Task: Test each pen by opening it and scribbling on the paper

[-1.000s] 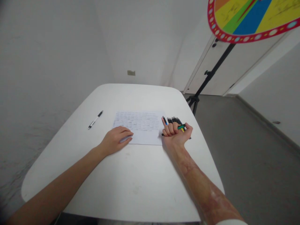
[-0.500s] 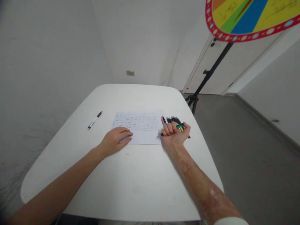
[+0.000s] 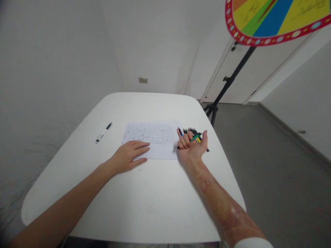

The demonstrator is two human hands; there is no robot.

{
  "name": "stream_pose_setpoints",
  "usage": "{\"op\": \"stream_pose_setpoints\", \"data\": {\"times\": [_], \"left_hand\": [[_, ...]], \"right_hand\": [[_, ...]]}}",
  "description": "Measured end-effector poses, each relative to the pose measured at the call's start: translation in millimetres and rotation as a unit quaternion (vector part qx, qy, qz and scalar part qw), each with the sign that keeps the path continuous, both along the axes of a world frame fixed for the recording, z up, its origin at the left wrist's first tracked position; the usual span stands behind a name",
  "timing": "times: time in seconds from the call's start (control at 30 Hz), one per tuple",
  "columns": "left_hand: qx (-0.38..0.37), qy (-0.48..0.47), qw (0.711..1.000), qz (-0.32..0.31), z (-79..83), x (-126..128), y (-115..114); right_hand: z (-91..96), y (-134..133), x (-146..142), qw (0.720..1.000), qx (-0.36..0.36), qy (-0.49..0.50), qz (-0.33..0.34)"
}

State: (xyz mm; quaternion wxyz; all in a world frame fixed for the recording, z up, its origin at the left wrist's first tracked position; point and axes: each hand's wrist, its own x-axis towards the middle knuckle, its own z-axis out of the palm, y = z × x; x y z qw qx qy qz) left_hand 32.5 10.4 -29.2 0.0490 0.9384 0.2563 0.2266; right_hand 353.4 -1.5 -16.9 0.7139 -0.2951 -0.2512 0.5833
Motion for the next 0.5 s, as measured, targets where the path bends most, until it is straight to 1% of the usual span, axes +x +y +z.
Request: {"op": "stream_pose_setpoints", "data": {"times": [0.07,0.17,0.27,0.33,0.37,0.43,0.5], "left_hand": [[0.003,0.008,1.0,-0.001,1.1,-1,0],[0.016,0.019,1.0,0.013,4.1,-3,-1],[0.032,0.037,0.998,0.035,7.7,-5,-2],[0.036,0.05,0.997,0.05,9.4,-6,-2],[0.037,0.055,0.996,0.056,9.9,-6,-3],[0.04,0.061,0.995,0.065,10.2,-6,-3],[0.042,0.065,0.995,0.068,10.1,-7,-3]], "right_hand": [[-0.4,2,1,1.0,0.004,-0.014,0.011],[-3.2,7,-2,0.997,0.021,-0.068,0.012],[-7.7,11,-10,0.988,0.05,-0.144,-0.037],[-10.2,10,-16,0.977,0.055,-0.193,-0.074],[-11.0,8,-18,0.972,0.05,-0.217,-0.081],[-11.4,3,-22,0.962,0.029,-0.264,-0.064],[-10.4,-2,-25,0.95,0.004,-0.311,-0.027]]}}
